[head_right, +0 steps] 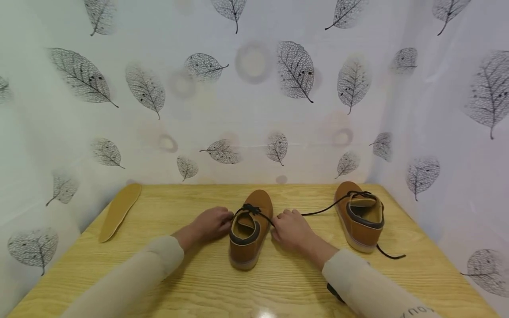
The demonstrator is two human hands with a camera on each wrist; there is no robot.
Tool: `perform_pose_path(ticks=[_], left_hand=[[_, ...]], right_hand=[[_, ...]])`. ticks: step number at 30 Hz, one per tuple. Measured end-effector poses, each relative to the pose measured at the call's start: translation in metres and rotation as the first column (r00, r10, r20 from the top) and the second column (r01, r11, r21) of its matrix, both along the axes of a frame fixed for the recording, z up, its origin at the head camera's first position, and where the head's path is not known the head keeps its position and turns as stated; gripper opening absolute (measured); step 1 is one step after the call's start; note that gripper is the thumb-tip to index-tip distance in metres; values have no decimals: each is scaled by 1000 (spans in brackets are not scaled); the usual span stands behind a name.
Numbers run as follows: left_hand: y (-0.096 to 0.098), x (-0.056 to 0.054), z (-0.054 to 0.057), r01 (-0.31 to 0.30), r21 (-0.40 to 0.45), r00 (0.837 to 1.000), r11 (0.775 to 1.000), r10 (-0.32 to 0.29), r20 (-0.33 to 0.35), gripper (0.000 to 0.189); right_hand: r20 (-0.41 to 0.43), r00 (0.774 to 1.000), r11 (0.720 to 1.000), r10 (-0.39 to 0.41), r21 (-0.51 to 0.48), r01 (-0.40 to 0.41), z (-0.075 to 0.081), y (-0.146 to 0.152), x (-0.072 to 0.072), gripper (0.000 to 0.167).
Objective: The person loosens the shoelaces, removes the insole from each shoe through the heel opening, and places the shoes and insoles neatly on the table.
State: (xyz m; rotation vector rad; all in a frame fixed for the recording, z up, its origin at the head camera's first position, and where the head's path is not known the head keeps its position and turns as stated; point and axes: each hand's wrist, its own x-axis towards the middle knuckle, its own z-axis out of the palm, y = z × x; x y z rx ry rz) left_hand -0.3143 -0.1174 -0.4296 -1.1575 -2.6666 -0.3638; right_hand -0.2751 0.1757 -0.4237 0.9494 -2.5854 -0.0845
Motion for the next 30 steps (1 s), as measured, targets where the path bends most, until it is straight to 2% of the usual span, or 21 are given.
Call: perform_pose_path(ticks=[2,4,7,10,17,24,30], left_hand=[[0,-2,2,-38,14,993,999,37,111,17],[1,-4,3,-63,27,979,998,57,196,18],[1,-6,4,-63,21,963,998,55,265,18],[0,-6,4,-46,5,963,999,43,265,18],[0,-7,11,-23,-55,977,998,34,209,18],[2,-7,7,-7,-144,990,990,26,135,11],[3,-6,5,-34,-161,988,986,57,141,15]], right_hand=[[22,1000,1000,-10,-5,10,-1,-1,0,12],[46,999,1000,-17,-13,18,-3,-1,0,11],[80,997,1000,-19,-22,21,-5,-1,2,11],[77,997,1000,-8,-28,10,-6,0,1,11],[88,996,999,10,-36,-6,-2,0,-2,13],[99,995,1000,15,-12,-14,0,0,0,14],[214,977,1000,-26,7,26,4,2,1,19]])
